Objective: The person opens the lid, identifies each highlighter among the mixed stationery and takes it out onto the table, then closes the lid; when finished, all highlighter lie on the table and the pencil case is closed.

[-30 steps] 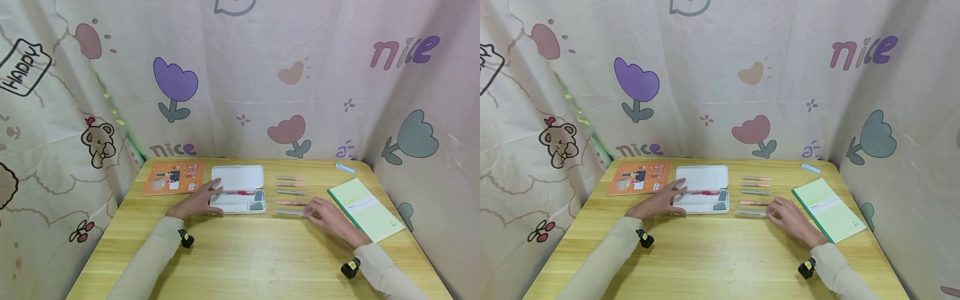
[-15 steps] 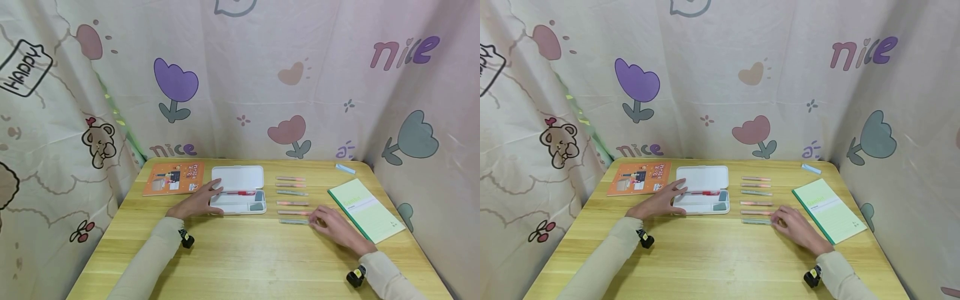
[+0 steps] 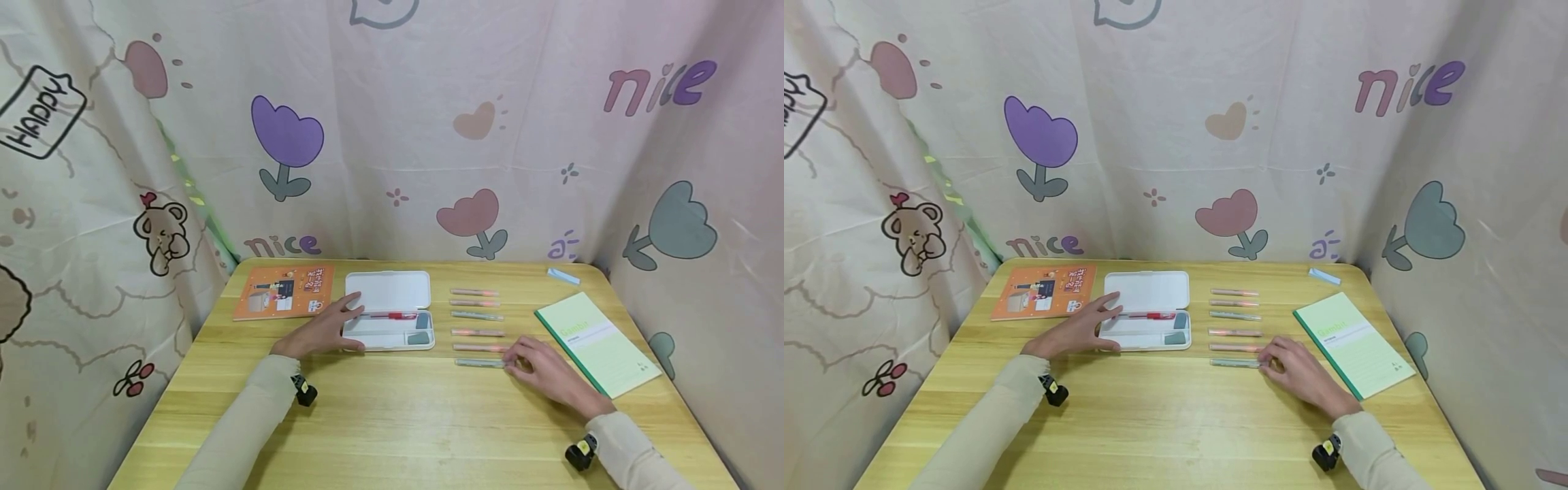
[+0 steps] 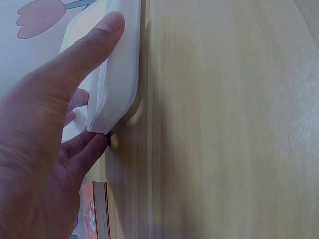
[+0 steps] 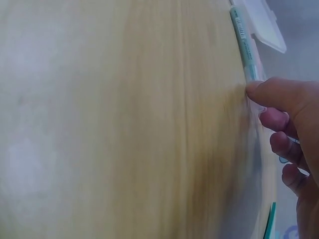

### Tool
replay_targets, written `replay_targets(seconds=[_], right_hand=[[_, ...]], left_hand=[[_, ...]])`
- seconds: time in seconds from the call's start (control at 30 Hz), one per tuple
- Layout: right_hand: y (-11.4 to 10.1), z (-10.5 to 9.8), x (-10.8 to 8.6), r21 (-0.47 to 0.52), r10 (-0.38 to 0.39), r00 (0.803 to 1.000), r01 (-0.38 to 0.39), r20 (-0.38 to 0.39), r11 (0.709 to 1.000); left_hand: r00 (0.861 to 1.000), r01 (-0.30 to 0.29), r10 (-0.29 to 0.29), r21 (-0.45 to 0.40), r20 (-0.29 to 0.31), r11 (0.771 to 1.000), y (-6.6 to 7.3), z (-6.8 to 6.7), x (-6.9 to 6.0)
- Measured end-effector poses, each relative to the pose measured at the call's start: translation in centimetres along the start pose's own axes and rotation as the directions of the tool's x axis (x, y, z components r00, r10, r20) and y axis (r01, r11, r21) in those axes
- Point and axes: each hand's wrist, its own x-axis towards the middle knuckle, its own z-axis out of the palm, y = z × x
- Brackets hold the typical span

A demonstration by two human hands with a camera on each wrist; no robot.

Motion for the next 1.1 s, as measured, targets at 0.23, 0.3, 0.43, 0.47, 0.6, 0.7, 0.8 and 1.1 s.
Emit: replay_targets(seconds=[0.23,0.3,0.43,0.47,0.6,0.7,0.8,1.1], right_hand=[[0.0,-0.1,0.0,-0.001,0.004,1.000,-0.004,-0.015,1.000],[0.0,-0.2,0.1,-0.003,0.004,0.999,-0.004,-0.035,1.000],[-0.2,-0.4,0.7,0.004,0.007,0.997,-0.006,-0.072,1.000],[-0.4,-0.4,1.0,0.002,0.010,0.997,-0.010,-0.080,1.000],[-1.4,-0.8,2.9,0.034,0.032,0.996,-0.029,-0.085,0.999],[-2.5,-1.0,5.0,0.113,0.055,0.995,-0.046,-0.082,0.993],[-3.9,-0.7,7.3,0.201,0.076,0.994,-0.059,-0.081,0.978],[-7.5,1.7,13.0,0.419,0.099,0.995,-0.076,-0.033,0.905]], left_hand=[[1.000,0.010,-0.010,-0.004,-0.002,1.000,0.1,0.0,0.0],[1.000,0.013,-0.013,-0.009,-0.003,1.000,0.1,0.0,-0.1],[1.000,0.013,-0.013,-0.012,-0.002,1.000,0.1,0.0,0.0],[1.000,0.012,-0.012,-0.012,-0.002,1.000,0.1,0.0,0.0],[1.000,0.007,-0.008,-0.006,-0.002,1.000,0.0,0.0,-0.1],[1.000,0.007,-0.007,-0.009,0.000,1.000,0.0,-0.1,-0.2],[1.000,0.003,-0.003,-0.010,0.003,1.000,0.1,-0.2,-0.2],[1.000,0.009,-0.009,-0.022,0.010,1.000,0.2,-0.1,-0.1]])
